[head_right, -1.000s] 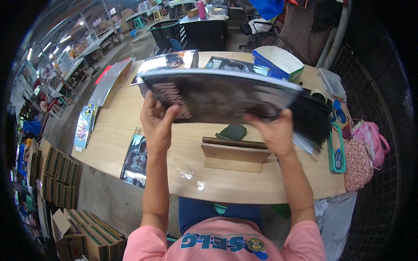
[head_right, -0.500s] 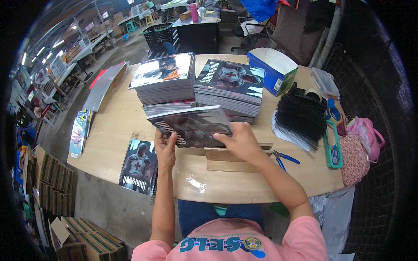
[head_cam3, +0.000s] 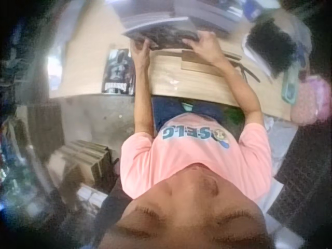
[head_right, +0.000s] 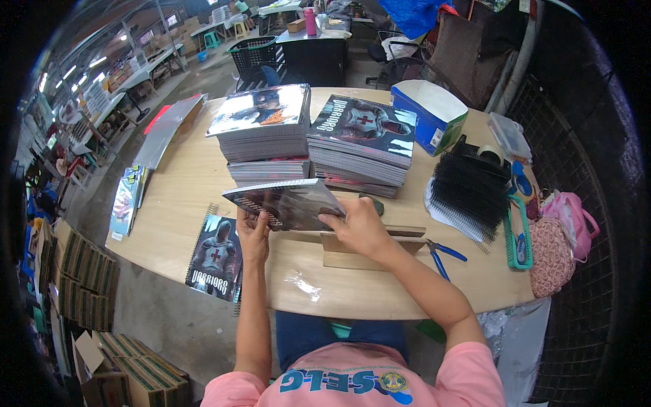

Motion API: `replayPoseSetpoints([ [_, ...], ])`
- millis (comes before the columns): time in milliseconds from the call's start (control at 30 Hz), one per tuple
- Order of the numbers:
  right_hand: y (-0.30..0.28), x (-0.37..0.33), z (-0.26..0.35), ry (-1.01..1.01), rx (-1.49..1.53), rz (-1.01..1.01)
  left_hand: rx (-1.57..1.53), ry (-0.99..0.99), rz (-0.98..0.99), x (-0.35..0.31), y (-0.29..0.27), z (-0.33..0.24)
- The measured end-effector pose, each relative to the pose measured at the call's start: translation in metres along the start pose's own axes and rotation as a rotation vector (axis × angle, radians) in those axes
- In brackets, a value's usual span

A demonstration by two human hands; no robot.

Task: The person is inserting plastic spirals into pre-punched notebook pages and covers by hand. They use a small blue-handled tool to trim and crimp the ends of the spirals, then stack the finished notebooks.

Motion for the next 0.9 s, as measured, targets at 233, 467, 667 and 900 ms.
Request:
replayPoseSetpoints([
  [233,-0.036,-0.014,0.009,0.031,-0.087,-0.048,-0.014,0.078,0.076,-0.008,0.038,0.009],
  [467,-0.037,-0.020,0.011,-0.045,-0.091,-0.030,0.154,-0.169,0.159,-0.020,0.035,0.024],
  [667,-0.015,-0.010,0.007,-0.095,-0.190,0.026,0.222,-0.231,0.171,-0.026,0.004,0.025],
  [900,-0.071,-0.087,-0.097,0.376,-0.027,-0.175,0.560,-0.190,0.447,-0.039,0.058,0.052],
])
Point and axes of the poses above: each hand's wrist, its own x-axis towards the middle knuckle, its own y-axis out of the palm, z = x × y, the point moved 2 cm from there along x, towards the middle knuckle, and after that the axes turned 9 degrees about -x, right-handed, at the moved point
